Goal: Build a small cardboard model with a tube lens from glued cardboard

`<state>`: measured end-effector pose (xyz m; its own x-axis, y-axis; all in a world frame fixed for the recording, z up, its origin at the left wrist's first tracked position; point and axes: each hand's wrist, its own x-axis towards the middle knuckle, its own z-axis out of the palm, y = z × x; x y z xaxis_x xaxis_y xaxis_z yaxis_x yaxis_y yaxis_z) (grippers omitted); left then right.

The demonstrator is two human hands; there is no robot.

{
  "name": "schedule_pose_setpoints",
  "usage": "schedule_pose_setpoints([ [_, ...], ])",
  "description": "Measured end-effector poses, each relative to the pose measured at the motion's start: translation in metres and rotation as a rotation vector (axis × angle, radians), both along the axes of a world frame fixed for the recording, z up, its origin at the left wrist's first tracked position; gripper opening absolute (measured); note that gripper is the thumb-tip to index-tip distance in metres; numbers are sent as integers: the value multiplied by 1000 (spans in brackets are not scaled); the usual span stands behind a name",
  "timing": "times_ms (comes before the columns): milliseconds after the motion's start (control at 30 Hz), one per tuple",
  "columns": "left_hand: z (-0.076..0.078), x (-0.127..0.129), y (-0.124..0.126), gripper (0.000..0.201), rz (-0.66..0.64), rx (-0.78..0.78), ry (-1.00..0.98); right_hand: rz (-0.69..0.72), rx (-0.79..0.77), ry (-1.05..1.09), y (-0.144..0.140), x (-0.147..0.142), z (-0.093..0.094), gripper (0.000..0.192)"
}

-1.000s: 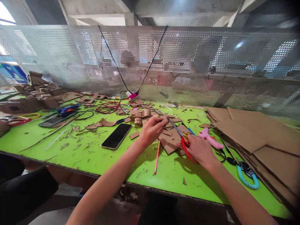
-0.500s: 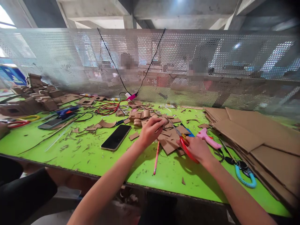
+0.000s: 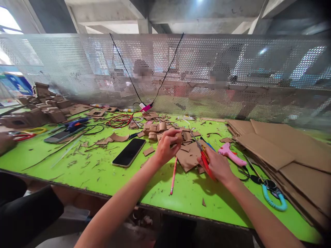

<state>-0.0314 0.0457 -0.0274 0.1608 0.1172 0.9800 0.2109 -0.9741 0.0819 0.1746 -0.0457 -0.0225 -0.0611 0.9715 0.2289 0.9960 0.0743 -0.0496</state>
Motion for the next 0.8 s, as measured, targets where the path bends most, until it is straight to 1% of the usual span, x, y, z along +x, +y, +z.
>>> schedule_pose_setpoints([
  [67, -2, 3, 1, 34, -130, -69, -11, 2, 3, 6, -1, 0, 0, 29],
  [133, -5, 6, 2, 34, -234, -143, -38, -5, 3, 12, -2, 0, 0, 29],
  [233, -8, 8, 6, 39, -319, -293, -67, -20, -1, 13, -2, -1, 0, 32],
  [333, -10, 6, 12, 47, -321, -434, -54, -48, -10, 11, 0, 1, 3, 41],
  [433, -12, 3, 15, 36, -293, -507, -41, -129, -62, -1, 4, 11, 10, 50],
  [500, -14, 4, 17, 30, -332, -520, -51, -200, -109, -25, 7, 22, 16, 55],
  [567, -17, 6, 17, 27, -394, -524, -74, -250, -151, -61, 8, 34, 20, 58],
  [633, -20, 8, 17, 28, -410, -534, -86, -245, -177, -89, 9, 42, 22, 58],
  [700, -21, 9, 16, 27, -379, -533, -81, -194, -183, -93, 7, 45, 23, 55],
  [800, -19, 8, 15, 25, -316, -525, -79, -111, -163, -104, 0, 39, 23, 48],
])
